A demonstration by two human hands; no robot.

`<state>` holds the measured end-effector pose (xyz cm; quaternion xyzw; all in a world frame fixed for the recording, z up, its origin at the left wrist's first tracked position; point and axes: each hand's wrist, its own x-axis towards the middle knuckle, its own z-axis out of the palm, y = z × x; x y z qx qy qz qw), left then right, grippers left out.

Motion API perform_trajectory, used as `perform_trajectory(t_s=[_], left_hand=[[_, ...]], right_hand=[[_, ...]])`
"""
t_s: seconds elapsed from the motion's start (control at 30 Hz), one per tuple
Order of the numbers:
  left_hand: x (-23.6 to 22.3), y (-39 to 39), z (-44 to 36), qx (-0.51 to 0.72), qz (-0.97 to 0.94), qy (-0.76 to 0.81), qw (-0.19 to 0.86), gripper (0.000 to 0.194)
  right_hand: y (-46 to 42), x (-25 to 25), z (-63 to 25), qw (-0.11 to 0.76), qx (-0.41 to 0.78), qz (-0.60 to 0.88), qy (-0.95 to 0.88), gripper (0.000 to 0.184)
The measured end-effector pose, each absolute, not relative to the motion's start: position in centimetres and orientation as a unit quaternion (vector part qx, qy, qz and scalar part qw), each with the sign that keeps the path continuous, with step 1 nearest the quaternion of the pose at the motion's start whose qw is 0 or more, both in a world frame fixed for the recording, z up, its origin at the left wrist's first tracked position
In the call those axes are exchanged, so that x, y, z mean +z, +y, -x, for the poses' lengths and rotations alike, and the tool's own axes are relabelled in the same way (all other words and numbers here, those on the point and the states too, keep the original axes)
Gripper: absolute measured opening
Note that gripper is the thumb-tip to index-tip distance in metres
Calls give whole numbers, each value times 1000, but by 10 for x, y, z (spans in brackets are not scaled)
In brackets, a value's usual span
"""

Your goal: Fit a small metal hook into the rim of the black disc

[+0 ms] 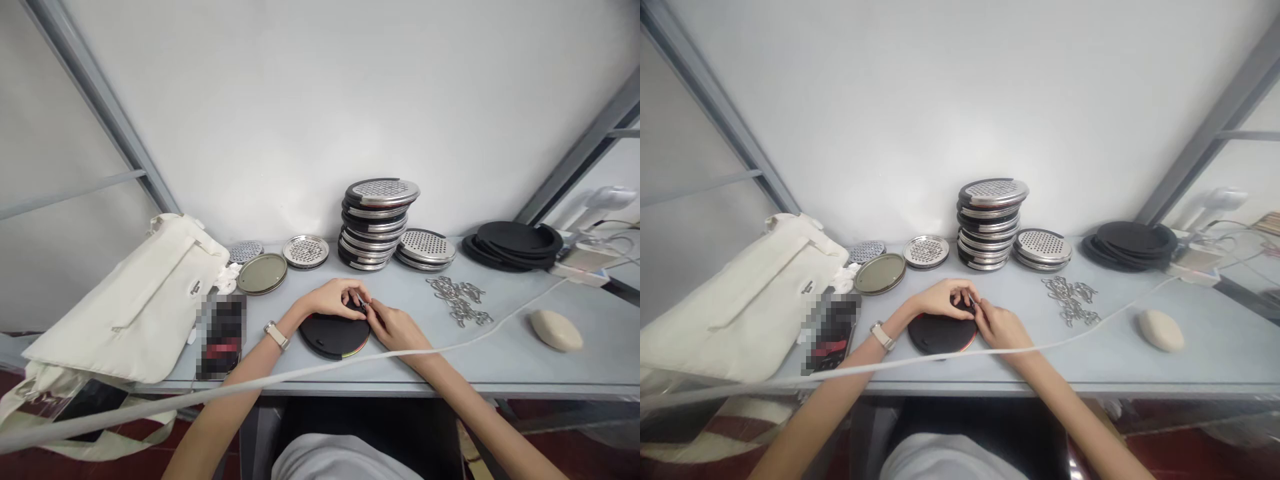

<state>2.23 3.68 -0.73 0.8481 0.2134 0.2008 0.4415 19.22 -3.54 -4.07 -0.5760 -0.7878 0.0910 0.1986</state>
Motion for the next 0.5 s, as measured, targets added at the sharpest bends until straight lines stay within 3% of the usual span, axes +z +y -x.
perform_trajectory(t_s=[0.5], left_hand=[[-7,37,-20,204,-862,204,418,32]], right_hand=[[-34,-46,-194,194,83,575,-790,32]])
